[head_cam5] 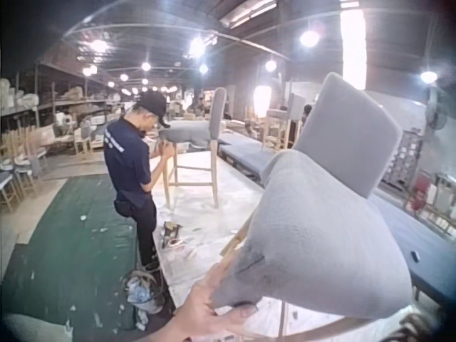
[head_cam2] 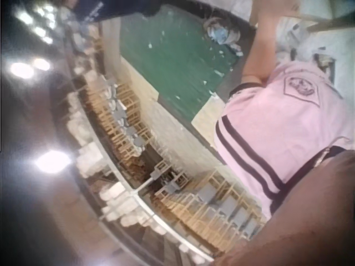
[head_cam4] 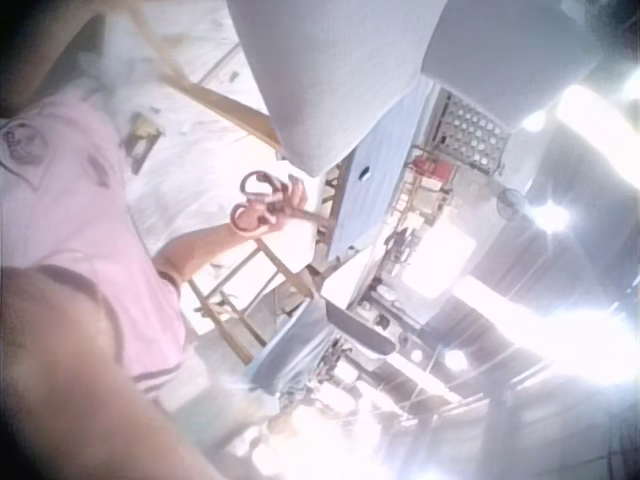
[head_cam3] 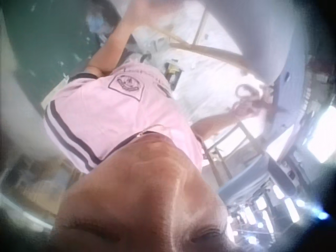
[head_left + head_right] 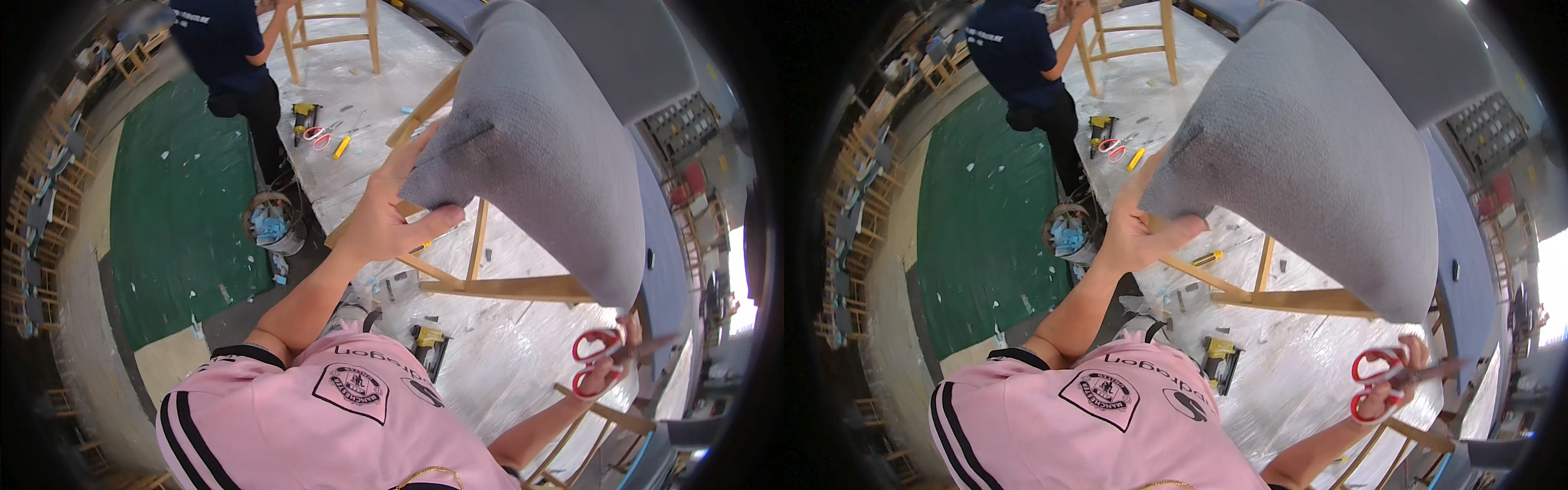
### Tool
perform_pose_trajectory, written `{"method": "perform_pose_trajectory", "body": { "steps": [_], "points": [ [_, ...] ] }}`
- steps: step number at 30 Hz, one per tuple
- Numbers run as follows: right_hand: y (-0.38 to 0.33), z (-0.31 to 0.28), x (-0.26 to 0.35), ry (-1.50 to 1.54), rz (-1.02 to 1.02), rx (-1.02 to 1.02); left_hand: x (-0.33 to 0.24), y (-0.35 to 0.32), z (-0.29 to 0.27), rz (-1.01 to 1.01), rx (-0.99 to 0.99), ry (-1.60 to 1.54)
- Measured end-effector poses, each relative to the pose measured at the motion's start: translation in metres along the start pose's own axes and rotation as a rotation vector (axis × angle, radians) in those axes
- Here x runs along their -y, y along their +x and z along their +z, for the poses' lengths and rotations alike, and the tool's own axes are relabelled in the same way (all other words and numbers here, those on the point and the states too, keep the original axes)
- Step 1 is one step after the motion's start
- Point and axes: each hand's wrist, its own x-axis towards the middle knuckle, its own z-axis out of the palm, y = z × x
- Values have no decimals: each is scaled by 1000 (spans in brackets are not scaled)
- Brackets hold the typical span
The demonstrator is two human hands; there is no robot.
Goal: The person upholsters a wooden chair by fitting gray fabric over the seat and backrest, trimming excess material with scissors, and securing the fabric using a staple gun. The person repeatedly adjusts and smooths the fabric to ensure a tight fit.
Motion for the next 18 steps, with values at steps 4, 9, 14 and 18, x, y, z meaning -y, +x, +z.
{"method": "perform_pose_trajectory", "body": {
  "steps": [4,9,14,18],
  "points": [
    [52,24,62,-307,-40,445,9,-1,2,-18,-4,-85],
    [62,62,77,-265,38,704,16,6,14,68,37,4],
    [83,86,84,-177,58,810,23,10,17,169,71,24],
    [87,94,80,-233,29,798,24,8,22,126,87,1]
  ]
}}
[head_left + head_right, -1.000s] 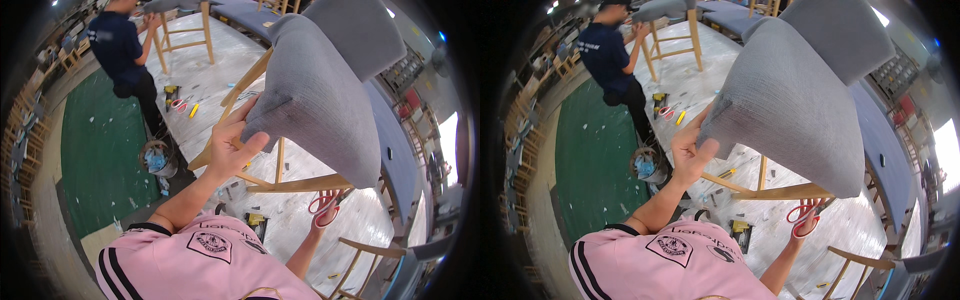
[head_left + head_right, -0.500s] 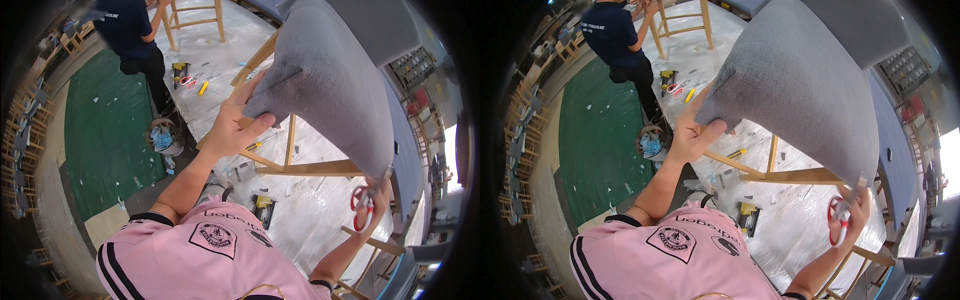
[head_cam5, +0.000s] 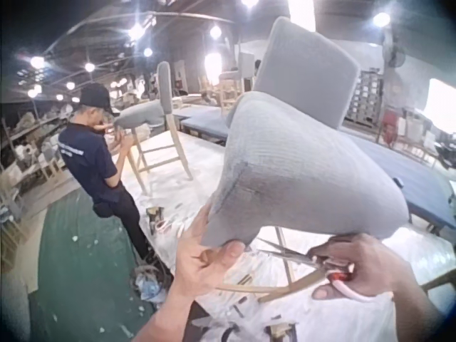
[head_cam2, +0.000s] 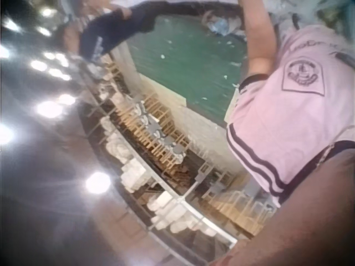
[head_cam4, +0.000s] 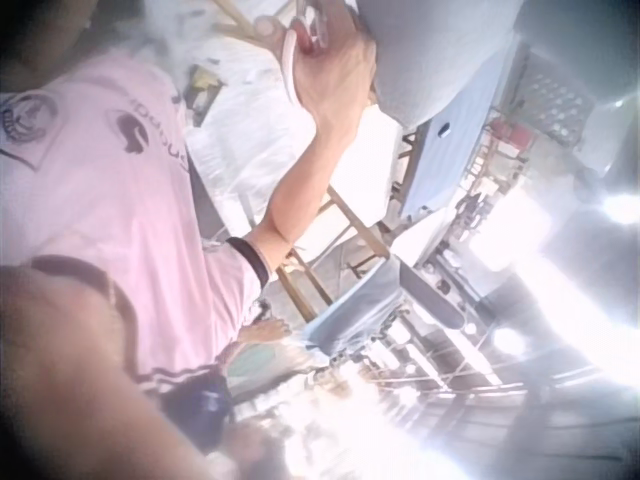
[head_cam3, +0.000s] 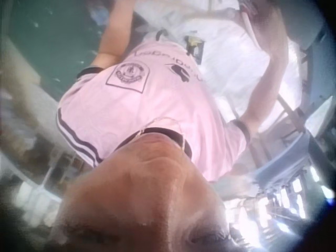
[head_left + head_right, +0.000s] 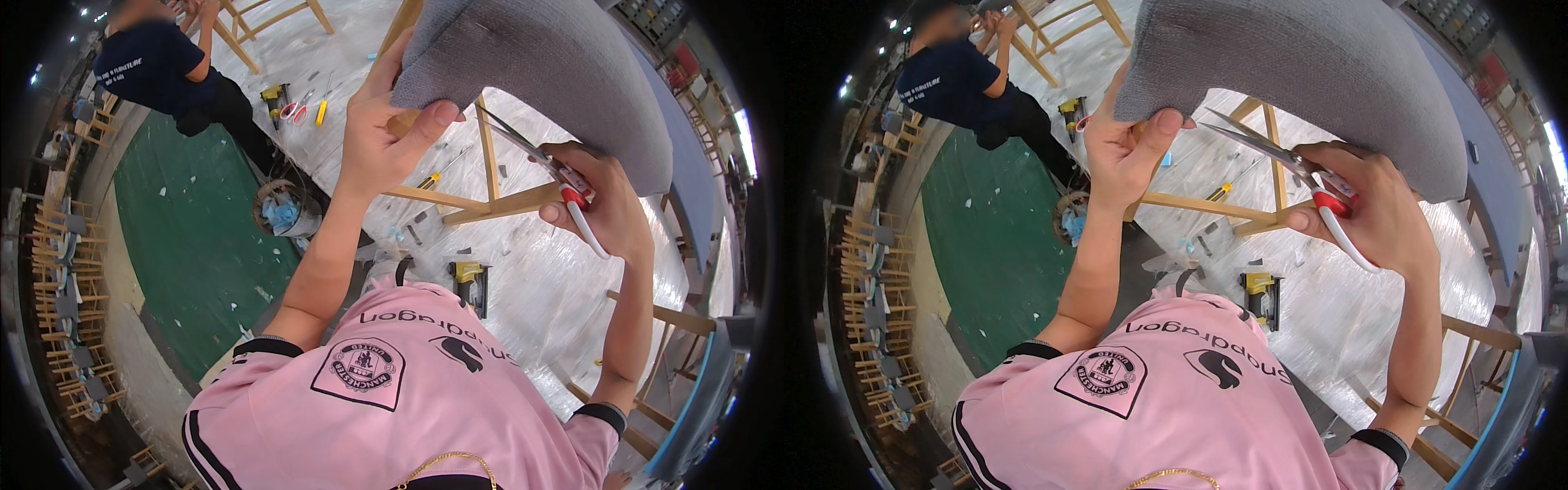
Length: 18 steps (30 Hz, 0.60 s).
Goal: The person upholsters a wooden chair by fitting gray fabric over the seat and backrest, trimming excess material with scissors, and securing the fabric using a staple gun. The person repeatedly adjusts and smooths the fabric to ensure a tight fit.
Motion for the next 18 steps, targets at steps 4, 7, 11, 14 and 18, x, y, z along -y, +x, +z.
{"method": "perform_pose_trajectory", "body": {
  "steps": [4,7,11,14,18],
  "points": [
    [5,2,1,85,-14,-1,3,1,2,31,30,20],
    [8,-2,10,97,11,-10,-2,7,11,51,26,-45],
    [10,-8,15,79,20,-23,4,9,13,85,48,-21],
    [7,-6,10,87,-13,-65,3,10,16,91,64,-24],
    [6,-8,8,69,5,-53,7,11,15,152,99,20]
  ]
}}
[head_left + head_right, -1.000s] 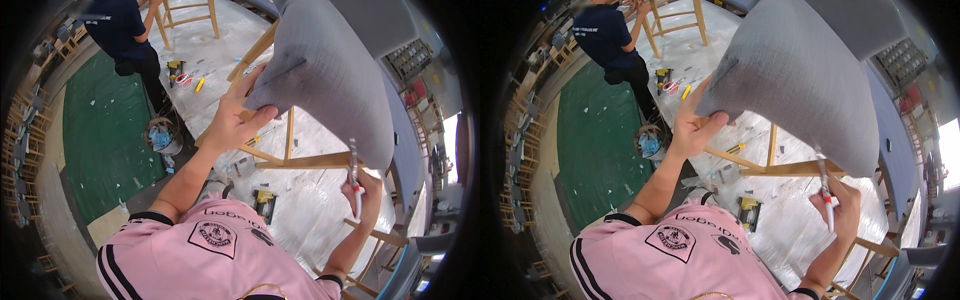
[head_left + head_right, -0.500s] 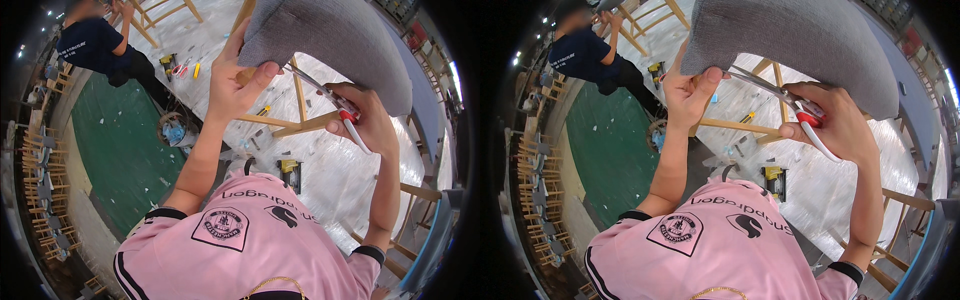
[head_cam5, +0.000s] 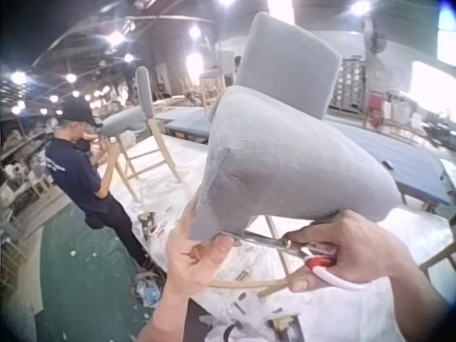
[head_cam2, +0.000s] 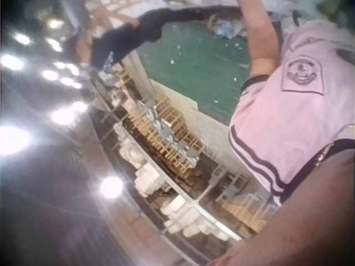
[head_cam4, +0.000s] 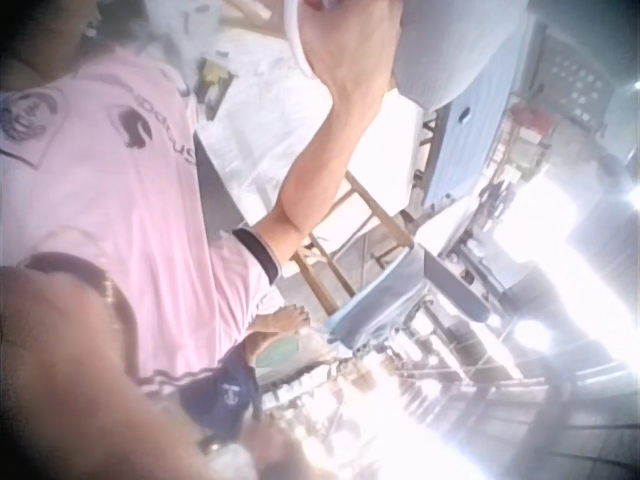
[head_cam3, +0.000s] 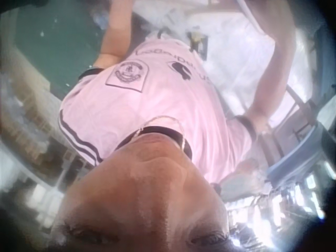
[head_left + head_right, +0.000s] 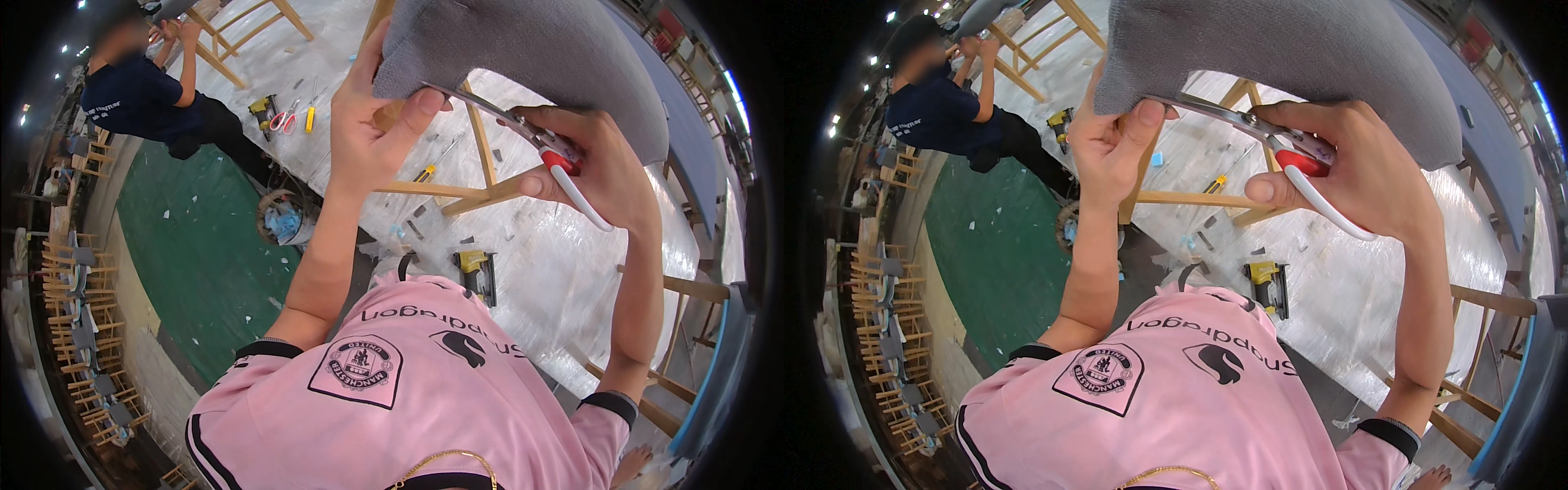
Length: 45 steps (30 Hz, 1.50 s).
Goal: The person upholsters a wooden chair by fitting gray fabric over the seat and backrest, trimming excess material with scissors, and securing the fabric using a staple gun. The person repeatedly adjusts and smooths the fabric to ensure a tight fit.
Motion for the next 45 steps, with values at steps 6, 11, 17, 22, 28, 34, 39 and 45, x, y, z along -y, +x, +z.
{"method": "perform_pose_trajectory", "body": {
  "steps": [6,11,17,22,28,34,39,45],
  "points": [
    [-2,0,-6,-21,-8,8,5,-4,1,-3,9,-72],
    [-4,2,-15,3,-66,-23,6,0,1,35,67,-17],
    [-1,-2,-7,51,21,-3,4,4,-1,76,88,203],
    [-3,-1,-9,27,74,-1,2,3,0,28,94,169],
    [-2,-2,-14,56,62,31,6,4,-2,36,106,150],
    [0,7,-16,120,-35,-59,-3,6,17,-99,-20,-6],
    [4,-5,-5,50,80,29,0,7,10,-65,32,116],
    [0,-3,-12,114,47,1,3,11,17,-16,49,57]
  ]
}}
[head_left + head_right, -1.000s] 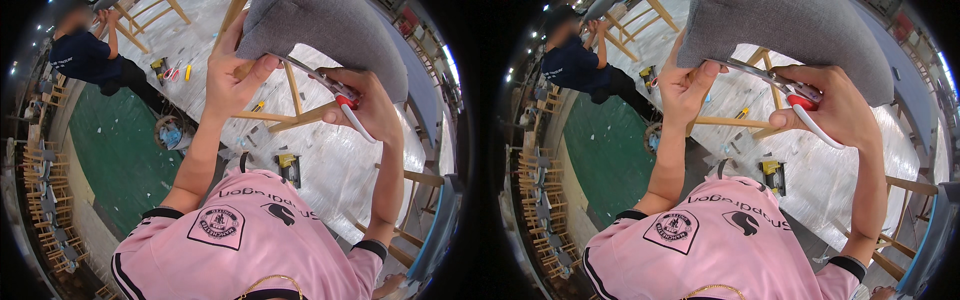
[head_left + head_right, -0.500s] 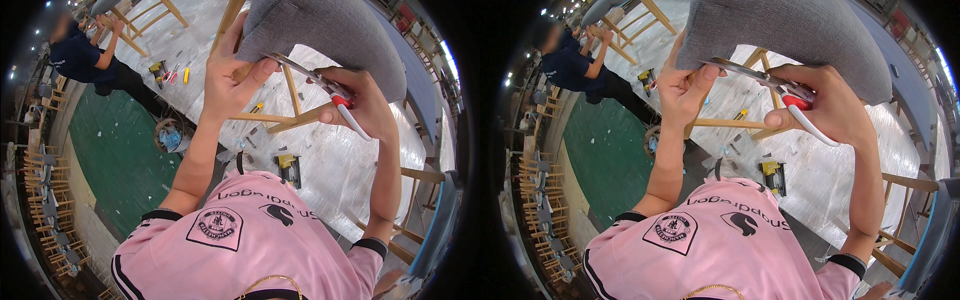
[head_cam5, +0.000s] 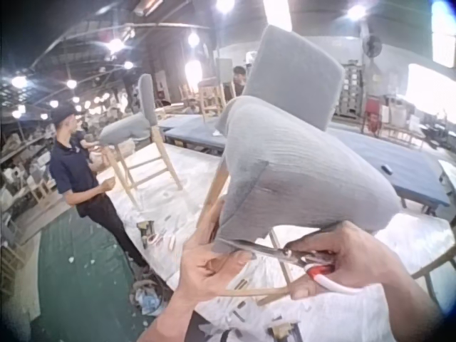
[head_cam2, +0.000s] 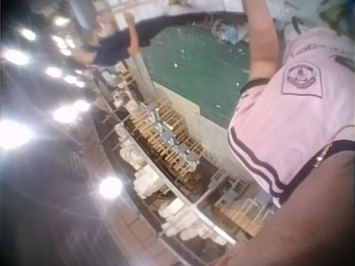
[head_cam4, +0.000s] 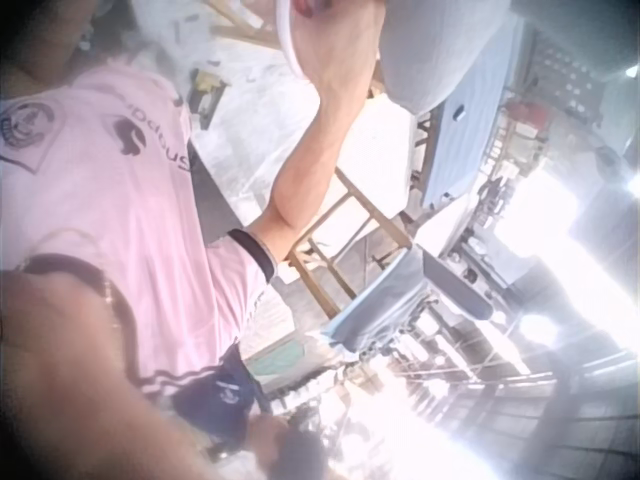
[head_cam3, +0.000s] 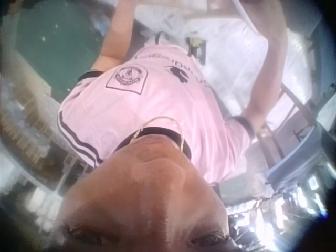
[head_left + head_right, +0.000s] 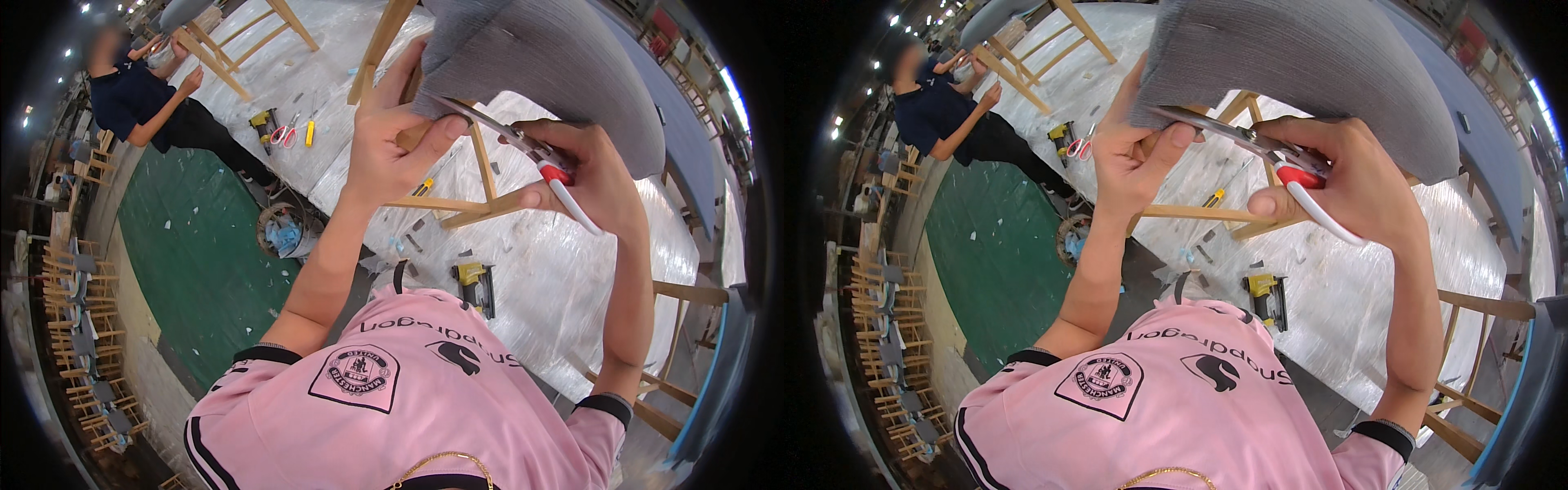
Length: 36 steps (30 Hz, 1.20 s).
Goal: The person upholsters a wooden chair by fitting gray fabric over the seat and backrest, trimming excess material with scissors, and securing the fabric using a staple gun. The person repeatedly adjusts and smooths the fabric to ensure a tight fit.
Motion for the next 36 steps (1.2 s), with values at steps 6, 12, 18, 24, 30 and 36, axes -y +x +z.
{"method": "perform_pose_trajectory", "body": {
  "steps": [6,12,18,24,30,36],
  "points": [
    [1,4,-3,101,-23,-24,0,7,14,64,-18,-20],
    [2,-2,0,135,43,41,10,7,12,152,49,132],
    [-1,3,-10,218,36,26,10,10,12,162,78,143],
    [-1,6,-20,79,36,39,3,4,19,-63,-19,-28],
    [-54,24,-50,359,-214,-367,3,1,9,-51,-15,-1],
    [-113,24,-126,684,-2,-1428,13,-20,-22,-21,-32,43]
  ]
}}
